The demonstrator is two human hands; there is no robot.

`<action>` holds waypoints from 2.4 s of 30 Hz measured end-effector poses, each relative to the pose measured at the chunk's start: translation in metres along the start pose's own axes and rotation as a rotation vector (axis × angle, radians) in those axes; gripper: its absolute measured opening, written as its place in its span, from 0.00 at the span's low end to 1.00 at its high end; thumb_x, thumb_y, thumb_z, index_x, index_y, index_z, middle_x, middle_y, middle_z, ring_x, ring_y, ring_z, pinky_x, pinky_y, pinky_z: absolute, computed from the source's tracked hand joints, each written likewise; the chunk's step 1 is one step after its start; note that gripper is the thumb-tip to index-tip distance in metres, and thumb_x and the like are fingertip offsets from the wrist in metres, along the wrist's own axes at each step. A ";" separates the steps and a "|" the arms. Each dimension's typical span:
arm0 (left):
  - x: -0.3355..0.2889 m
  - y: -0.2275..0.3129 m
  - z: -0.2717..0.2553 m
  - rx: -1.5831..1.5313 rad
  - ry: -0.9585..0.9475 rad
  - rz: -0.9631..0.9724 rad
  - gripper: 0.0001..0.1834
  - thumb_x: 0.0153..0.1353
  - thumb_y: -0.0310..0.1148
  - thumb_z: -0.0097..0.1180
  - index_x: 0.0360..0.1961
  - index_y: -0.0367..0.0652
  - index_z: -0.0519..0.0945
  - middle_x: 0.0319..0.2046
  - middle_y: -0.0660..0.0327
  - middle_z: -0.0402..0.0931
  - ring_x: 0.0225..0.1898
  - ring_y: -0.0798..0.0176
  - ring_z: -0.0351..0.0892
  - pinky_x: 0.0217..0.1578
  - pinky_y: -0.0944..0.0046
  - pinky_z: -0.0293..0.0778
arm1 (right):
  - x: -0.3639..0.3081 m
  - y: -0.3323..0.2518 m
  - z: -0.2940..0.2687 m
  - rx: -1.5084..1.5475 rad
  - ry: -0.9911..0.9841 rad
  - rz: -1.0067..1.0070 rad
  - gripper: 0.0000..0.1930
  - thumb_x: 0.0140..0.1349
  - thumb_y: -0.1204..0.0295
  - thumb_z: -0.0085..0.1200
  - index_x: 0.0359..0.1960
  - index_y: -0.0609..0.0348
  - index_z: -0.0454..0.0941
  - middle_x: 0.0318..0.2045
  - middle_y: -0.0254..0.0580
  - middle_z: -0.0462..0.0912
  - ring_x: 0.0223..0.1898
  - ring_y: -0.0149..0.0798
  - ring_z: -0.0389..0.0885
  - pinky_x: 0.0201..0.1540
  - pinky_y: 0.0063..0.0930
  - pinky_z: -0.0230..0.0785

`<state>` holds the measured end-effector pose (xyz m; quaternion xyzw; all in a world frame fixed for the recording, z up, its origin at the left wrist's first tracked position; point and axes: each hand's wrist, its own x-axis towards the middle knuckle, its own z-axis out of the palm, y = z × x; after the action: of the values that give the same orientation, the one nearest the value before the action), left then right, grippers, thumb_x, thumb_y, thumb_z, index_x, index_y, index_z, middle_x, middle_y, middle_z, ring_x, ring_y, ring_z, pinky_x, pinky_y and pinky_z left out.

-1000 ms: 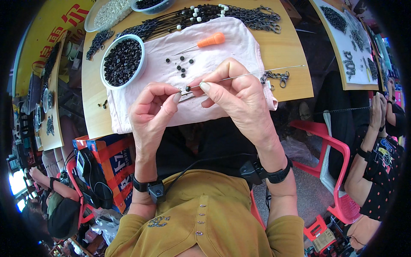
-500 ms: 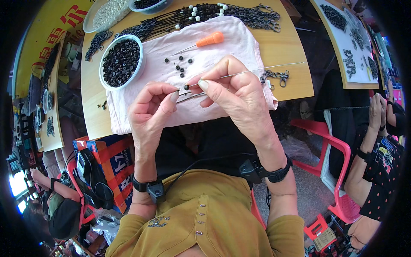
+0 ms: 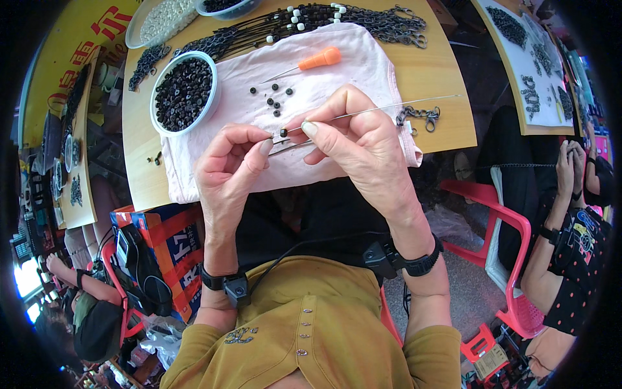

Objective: Threading and assembling small black and white beads onto strings to create beaded items.

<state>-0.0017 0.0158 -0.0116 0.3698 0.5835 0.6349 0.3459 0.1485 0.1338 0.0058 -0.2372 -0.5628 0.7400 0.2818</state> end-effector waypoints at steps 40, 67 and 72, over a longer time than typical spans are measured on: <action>-0.001 0.006 0.003 0.367 -0.023 0.202 0.09 0.53 0.17 0.62 0.36 0.35 0.82 0.30 0.65 0.75 0.27 0.77 0.70 0.27 0.77 0.65 | -0.011 -0.007 0.005 -0.056 0.063 0.038 0.04 0.66 0.75 0.53 0.36 0.62 0.74 0.37 0.37 0.80 0.36 0.23 0.79 0.33 0.14 0.78; 0.000 -0.005 -0.001 0.403 -0.004 0.190 0.10 0.49 0.18 0.60 0.34 0.38 0.82 0.26 0.64 0.75 0.23 0.74 0.72 0.25 0.74 0.69 | -0.011 0.016 -0.008 0.035 0.028 -0.005 0.04 0.67 0.75 0.52 0.37 0.63 0.73 0.38 0.42 0.82 0.38 0.27 0.80 0.44 0.21 0.75; 0.000 0.000 0.002 0.401 -0.001 0.200 0.10 0.49 0.18 0.62 0.34 0.39 0.81 0.27 0.64 0.75 0.24 0.73 0.73 0.25 0.73 0.69 | -0.012 0.015 -0.007 0.062 0.045 -0.005 0.04 0.66 0.76 0.52 0.38 0.64 0.72 0.38 0.43 0.82 0.37 0.28 0.80 0.44 0.21 0.75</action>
<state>-0.0003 0.0170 -0.0119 0.4876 0.6581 0.5373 0.2011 0.1597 0.1277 -0.0102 -0.2436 -0.5335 0.7508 0.3037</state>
